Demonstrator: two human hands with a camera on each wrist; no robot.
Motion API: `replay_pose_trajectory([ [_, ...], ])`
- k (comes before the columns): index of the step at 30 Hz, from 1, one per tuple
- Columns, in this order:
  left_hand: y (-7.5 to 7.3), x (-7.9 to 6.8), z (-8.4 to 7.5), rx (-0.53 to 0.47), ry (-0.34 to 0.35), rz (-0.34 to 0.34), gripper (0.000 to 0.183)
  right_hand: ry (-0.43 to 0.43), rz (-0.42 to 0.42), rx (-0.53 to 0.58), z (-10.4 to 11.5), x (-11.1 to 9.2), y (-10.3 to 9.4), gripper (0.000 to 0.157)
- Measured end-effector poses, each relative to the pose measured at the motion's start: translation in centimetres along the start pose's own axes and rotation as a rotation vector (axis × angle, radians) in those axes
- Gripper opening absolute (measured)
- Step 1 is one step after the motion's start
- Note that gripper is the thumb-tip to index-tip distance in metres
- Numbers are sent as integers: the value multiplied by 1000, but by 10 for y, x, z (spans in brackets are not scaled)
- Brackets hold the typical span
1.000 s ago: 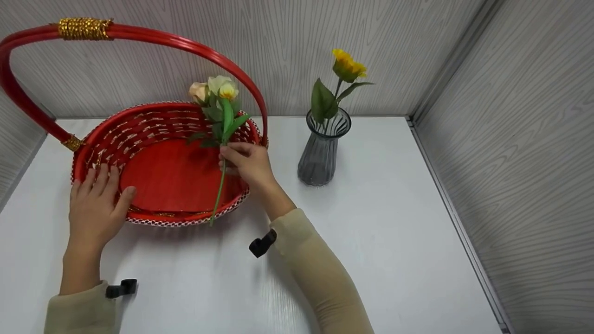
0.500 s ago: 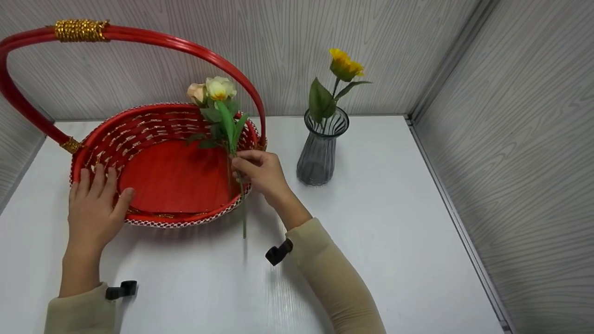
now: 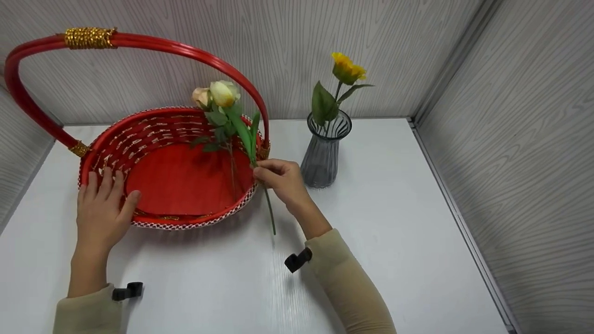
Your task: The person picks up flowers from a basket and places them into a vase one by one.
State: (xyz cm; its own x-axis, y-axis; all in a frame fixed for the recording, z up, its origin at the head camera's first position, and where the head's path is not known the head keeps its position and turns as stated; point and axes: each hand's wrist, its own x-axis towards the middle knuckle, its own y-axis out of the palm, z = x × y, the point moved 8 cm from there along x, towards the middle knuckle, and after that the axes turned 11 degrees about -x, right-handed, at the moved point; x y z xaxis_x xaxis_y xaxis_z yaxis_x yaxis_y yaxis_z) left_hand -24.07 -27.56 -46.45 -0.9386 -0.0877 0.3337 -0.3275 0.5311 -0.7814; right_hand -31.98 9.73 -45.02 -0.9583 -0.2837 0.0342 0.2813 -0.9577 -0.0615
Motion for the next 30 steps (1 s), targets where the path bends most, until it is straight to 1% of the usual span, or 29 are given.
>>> replay_pose_trajectory([
  [6,5,1,-1,-5,0,3,79,-77,-17,9,4,-14,-19,14],
  [9,5,1,-2,-6,8,-2,79,-109,-24,16,6,-19,-27,14],
  [15,-1,0,1,3,12,-11,78,-180,7,62,11,-25,-34,17],
  [18,1,0,1,5,6,1,78,-196,-2,94,12,-30,-40,21],
  [20,3,0,0,5,4,10,79,-203,-28,116,13,-33,-46,22],
  [23,4,0,0,9,2,15,79,-212,-91,146,16,-34,-56,20],
  [30,-1,1,1,20,3,-2,79,-223,-258,185,28,-31,-80,13],
])
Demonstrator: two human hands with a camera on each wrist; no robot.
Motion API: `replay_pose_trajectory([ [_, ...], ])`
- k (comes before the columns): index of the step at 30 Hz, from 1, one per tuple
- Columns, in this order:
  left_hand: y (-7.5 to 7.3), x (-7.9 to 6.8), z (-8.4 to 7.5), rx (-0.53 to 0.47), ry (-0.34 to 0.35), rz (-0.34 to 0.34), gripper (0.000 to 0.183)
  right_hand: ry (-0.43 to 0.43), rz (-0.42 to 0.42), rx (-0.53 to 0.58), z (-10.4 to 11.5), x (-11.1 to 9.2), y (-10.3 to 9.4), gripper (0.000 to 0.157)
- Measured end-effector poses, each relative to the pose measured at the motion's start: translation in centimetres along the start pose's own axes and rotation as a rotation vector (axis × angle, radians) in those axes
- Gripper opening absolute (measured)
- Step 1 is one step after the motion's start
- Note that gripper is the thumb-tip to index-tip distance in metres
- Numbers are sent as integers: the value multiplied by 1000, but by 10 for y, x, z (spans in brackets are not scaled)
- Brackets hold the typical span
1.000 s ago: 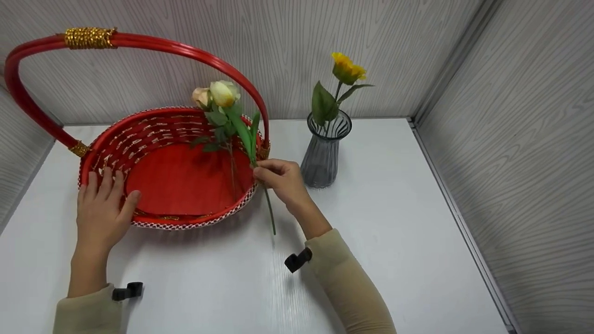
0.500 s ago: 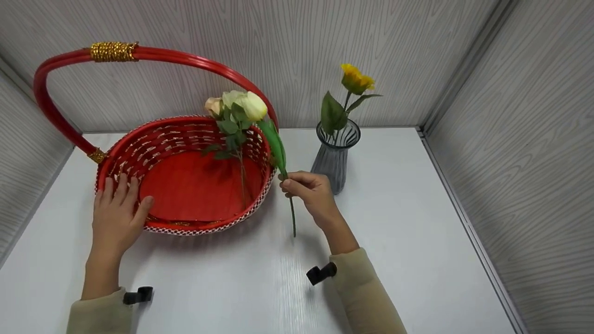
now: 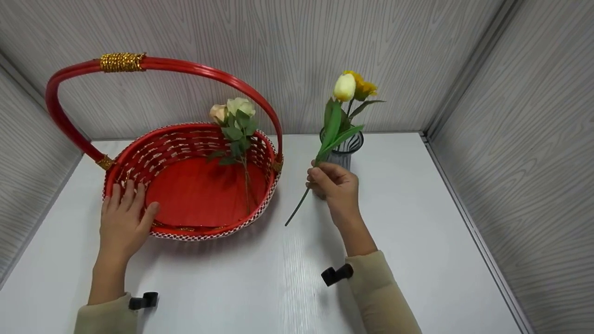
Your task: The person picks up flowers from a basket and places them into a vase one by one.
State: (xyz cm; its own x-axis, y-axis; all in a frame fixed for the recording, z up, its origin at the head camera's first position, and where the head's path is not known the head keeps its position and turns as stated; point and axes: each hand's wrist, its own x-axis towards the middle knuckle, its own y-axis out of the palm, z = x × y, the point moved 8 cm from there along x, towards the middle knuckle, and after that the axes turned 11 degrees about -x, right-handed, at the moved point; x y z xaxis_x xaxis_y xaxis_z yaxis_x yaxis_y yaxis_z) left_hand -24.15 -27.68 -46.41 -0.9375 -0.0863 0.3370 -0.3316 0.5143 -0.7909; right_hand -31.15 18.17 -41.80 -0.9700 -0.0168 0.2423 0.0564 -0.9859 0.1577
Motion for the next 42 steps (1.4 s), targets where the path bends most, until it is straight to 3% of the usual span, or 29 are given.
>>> replay_pose_trajectory([
  [11,0,0,1,-2,15,-12,80,21,-207,-72,20,14,-29,26],
  [16,-3,-2,2,-10,12,-30,79,15,-228,-48,31,24,-35,34],
  [24,-1,-2,1,-7,1,-3,79,16,-287,36,46,35,-53,34],
  [42,-2,0,-2,-16,9,-13,79,-72,-410,148,92,59,-91,41],
])
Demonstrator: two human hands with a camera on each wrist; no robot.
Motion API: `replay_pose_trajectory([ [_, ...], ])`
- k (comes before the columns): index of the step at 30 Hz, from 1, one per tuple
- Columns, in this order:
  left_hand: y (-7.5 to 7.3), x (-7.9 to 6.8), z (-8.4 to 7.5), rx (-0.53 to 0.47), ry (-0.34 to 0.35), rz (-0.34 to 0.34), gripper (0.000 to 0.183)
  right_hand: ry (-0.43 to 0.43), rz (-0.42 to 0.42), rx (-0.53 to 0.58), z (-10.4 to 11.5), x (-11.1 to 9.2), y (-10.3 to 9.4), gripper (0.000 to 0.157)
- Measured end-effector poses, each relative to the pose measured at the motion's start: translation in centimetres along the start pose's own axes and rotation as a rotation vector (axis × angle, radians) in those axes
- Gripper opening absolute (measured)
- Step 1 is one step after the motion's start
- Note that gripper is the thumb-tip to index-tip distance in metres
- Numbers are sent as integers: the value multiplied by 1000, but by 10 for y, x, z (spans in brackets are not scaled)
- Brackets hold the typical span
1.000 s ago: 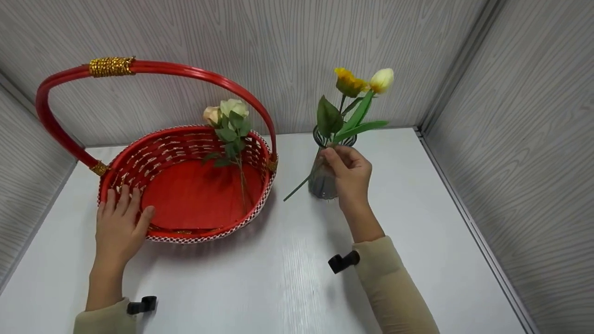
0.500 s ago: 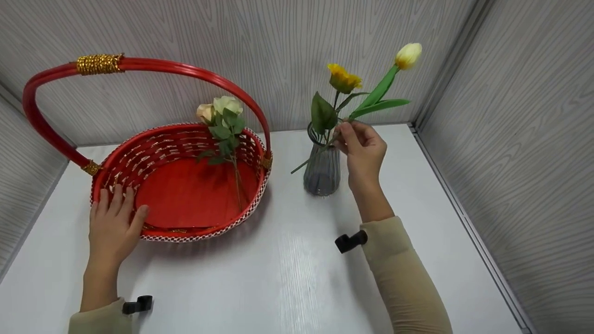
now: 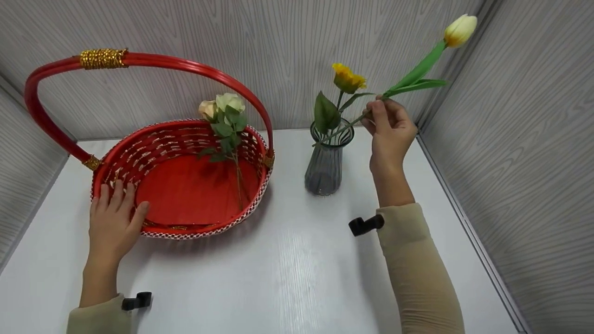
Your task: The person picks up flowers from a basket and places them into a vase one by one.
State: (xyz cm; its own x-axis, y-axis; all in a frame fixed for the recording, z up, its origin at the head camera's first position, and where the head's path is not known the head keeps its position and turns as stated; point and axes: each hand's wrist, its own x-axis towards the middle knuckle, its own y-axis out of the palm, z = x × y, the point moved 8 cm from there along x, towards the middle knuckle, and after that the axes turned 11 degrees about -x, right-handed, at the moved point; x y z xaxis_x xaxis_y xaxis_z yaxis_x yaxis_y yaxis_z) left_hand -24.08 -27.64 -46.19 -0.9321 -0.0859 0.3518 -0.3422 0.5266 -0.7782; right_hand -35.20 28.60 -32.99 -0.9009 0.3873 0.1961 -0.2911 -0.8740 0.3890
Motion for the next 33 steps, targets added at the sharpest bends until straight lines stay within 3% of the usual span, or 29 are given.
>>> replay_pose_trajectory([
  [17,4,1,0,-4,1,26,80,-60,-70,12,15,9,-21,36],
  [33,1,-1,2,-12,-4,8,78,-9,-67,-68,-1,12,-21,32],
])
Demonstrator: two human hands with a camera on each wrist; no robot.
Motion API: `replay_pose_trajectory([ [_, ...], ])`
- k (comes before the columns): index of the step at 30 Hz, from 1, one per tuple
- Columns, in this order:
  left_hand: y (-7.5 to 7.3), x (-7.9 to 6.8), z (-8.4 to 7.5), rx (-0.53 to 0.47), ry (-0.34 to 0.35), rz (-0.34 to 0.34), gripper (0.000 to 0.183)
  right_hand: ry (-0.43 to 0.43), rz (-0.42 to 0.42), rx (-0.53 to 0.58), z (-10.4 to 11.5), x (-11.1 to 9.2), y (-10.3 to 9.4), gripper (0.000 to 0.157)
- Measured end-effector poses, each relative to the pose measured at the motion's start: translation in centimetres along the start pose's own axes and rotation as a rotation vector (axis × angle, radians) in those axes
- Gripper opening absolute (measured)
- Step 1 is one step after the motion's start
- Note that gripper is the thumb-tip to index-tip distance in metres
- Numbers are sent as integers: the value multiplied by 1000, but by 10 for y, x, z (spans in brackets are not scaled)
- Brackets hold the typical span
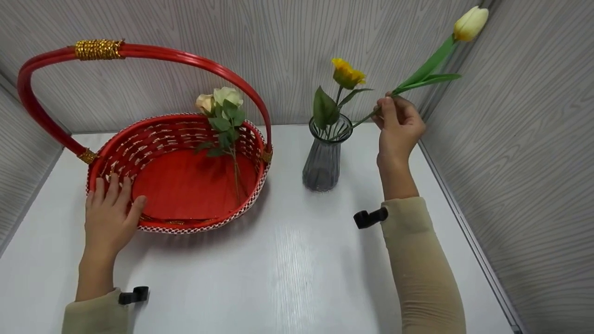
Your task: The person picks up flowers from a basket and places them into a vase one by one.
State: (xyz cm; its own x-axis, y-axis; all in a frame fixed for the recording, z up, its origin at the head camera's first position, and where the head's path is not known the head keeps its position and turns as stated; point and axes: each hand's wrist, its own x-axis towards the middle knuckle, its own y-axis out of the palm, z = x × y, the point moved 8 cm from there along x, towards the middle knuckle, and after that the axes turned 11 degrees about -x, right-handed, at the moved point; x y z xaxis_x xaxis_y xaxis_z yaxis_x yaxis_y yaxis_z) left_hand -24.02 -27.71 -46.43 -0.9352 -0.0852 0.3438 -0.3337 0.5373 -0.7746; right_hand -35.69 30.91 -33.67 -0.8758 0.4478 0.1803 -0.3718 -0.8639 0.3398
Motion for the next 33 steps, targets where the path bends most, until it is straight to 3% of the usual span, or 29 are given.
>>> replay_pose_trajectory([
  [22,1,1,0,9,-2,23,79,81,90,-160,-40,-8,20,35],
  [28,-1,0,-1,-8,3,-3,78,74,143,-183,-44,-9,28,29],
  [33,0,1,1,-6,4,-2,78,97,175,-216,-47,-11,34,34],
])
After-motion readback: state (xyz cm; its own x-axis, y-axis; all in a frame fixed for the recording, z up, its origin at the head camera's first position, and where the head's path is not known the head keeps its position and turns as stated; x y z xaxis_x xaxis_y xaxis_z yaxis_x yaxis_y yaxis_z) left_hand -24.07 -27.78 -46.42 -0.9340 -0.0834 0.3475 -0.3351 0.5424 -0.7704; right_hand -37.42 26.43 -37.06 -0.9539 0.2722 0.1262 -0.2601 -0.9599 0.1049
